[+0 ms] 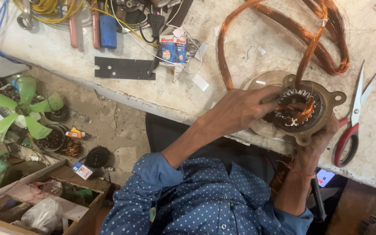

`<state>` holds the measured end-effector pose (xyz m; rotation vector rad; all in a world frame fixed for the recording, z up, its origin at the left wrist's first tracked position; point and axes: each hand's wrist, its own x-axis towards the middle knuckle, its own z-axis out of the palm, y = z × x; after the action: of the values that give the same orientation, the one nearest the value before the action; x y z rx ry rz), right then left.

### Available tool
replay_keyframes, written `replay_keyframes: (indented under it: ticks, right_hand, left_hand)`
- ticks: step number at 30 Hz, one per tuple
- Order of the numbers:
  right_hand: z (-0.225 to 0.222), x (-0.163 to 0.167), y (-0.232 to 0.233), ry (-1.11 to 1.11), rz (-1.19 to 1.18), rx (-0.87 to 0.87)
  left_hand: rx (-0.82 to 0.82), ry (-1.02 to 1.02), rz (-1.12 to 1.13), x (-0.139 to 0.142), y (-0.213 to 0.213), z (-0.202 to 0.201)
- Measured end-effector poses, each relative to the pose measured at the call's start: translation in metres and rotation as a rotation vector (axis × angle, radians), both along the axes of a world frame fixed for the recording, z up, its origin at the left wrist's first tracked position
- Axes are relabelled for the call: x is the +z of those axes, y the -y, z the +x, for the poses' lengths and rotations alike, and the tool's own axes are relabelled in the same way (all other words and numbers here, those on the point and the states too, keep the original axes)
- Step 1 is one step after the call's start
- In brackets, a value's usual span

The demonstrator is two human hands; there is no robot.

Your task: The person winds copper wire around a motor stator, using shears to cut a small white strip and then continuing to wrap the wire by hand. The person adjusts the wire placement and secures it with small white tabs.

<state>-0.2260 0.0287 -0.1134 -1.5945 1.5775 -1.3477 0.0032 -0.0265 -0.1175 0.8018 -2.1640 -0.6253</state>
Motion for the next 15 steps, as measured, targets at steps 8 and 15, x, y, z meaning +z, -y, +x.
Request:
replay_keyframes:
  ticks: [8, 15]
  right_hand:
    - [-0.011, -0.011, 0.004, -0.07, 0.009, -0.065]
    - [-0.017, -0.017, 0.002, -0.1, -0.012, -0.031]
  left_hand:
    - [0.02, -0.016, -0.031, -0.005, 0.0, -0.006]
    - [0.015, 0.017, -0.029, -0.012, -0.001, -0.009]
